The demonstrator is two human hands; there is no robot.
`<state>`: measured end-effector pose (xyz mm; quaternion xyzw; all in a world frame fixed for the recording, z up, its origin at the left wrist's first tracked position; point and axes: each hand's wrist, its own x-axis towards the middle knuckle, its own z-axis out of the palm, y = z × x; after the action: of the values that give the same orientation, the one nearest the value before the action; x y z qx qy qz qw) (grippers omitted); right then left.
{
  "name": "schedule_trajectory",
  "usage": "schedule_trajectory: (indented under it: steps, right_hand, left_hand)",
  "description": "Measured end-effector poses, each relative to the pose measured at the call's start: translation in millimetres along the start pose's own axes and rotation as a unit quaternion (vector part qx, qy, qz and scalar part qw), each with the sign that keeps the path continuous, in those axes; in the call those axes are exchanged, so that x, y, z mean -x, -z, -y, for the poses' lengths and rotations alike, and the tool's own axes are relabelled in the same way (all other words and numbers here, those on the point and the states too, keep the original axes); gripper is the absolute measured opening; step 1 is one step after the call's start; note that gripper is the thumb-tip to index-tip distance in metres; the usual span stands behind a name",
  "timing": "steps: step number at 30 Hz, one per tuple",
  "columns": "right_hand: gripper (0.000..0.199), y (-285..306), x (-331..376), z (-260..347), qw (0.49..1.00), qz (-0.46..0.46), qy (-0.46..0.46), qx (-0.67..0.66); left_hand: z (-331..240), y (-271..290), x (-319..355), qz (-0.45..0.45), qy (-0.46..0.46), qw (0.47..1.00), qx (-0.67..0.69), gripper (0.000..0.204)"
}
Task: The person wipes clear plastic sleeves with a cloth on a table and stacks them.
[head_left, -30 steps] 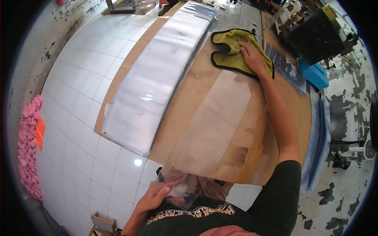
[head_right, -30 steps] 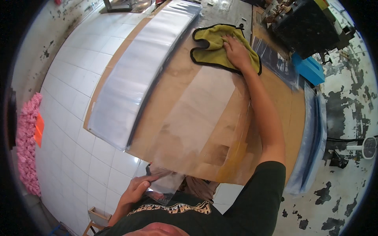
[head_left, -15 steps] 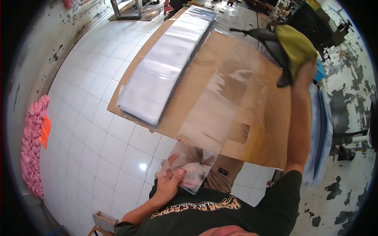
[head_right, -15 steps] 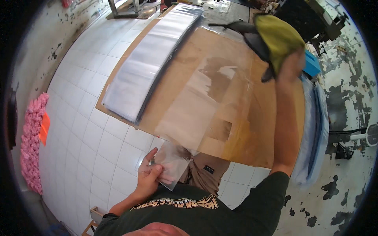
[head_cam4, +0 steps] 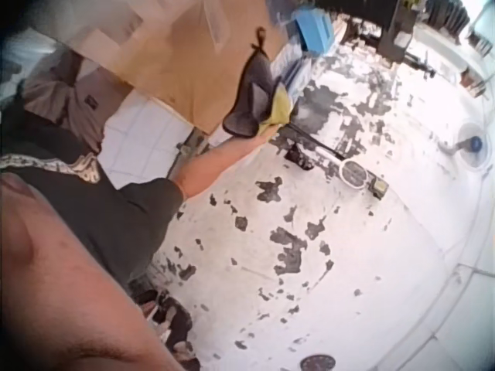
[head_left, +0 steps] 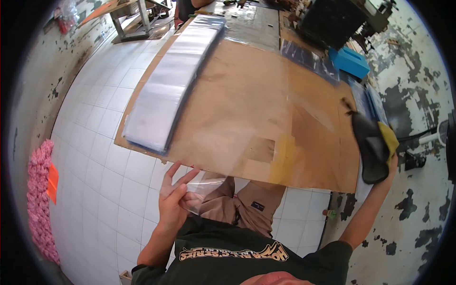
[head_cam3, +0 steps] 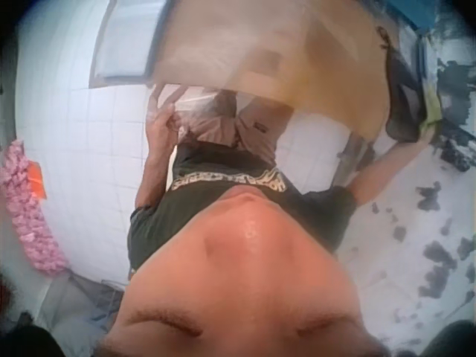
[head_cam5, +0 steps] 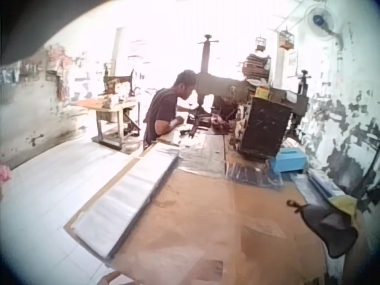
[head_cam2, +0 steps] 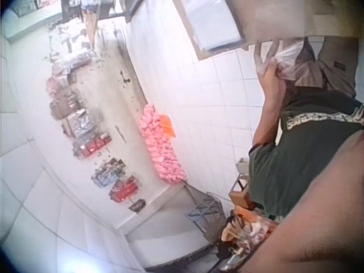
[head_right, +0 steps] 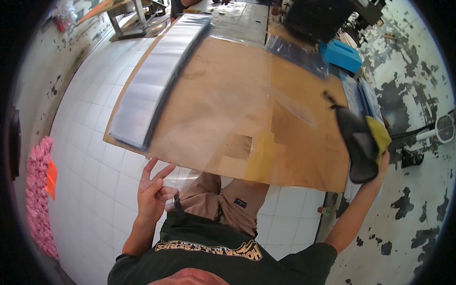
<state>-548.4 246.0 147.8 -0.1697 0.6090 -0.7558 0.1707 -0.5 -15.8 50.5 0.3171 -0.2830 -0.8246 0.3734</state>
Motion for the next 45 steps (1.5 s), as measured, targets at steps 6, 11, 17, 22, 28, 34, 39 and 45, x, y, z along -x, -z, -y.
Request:
schedule_trajectory:
  steps: [6, 11, 17, 22, 28, 34, 39, 45]
  right_hand:
    - [0.049, 135, -42, 11, 0.991, -0.056, -0.107, -0.049]
    - [0.05, 34, 2, -15, 0.985, 0.079, -0.128, -0.085]
    - [0.046, -30, 47, -21, 0.982, 0.063, -0.152, -0.095]
    - [0.046, -47, 57, -22, 0.976, 0.066, -0.162, -0.128]
    - [0.047, -45, 67, -13, 0.979, 0.052, -0.148, -0.13]
    - [0.05, -43, 91, -3, 0.982, 0.0, -0.153, -0.11]
    - [0.053, -64, 105, -7, 0.976, 0.034, -0.18, -0.121]
    - [0.05, -75, 104, -28, 0.969, 0.019, -0.186, -0.163]
  left_hand:
    - [10, 1, 1, -0.008, 0.047, 0.996, 0.077, 0.062]
    - [18, -6, 15, -0.001, 0.067, 0.99, 0.124, 0.062]
    - [36, -30, -12, 0.077, 0.06, 0.978, 0.185, 0.064]
    - [6, -81, -107, 0.034, 0.07, 0.952, 0.295, 0.045]
    - [-113, -205, -233, 0.236, -0.235, 0.943, -0.021, 0.041]
    - [-146, -260, -170, 0.325, -0.41, 0.501, -0.69, 0.053]
    - [-76, -188, -139, 0.346, -0.357, 0.204, -0.844, 0.048]
    - [-18, -115, -119, 0.349, -0.378, 0.117, -0.849, 0.041]
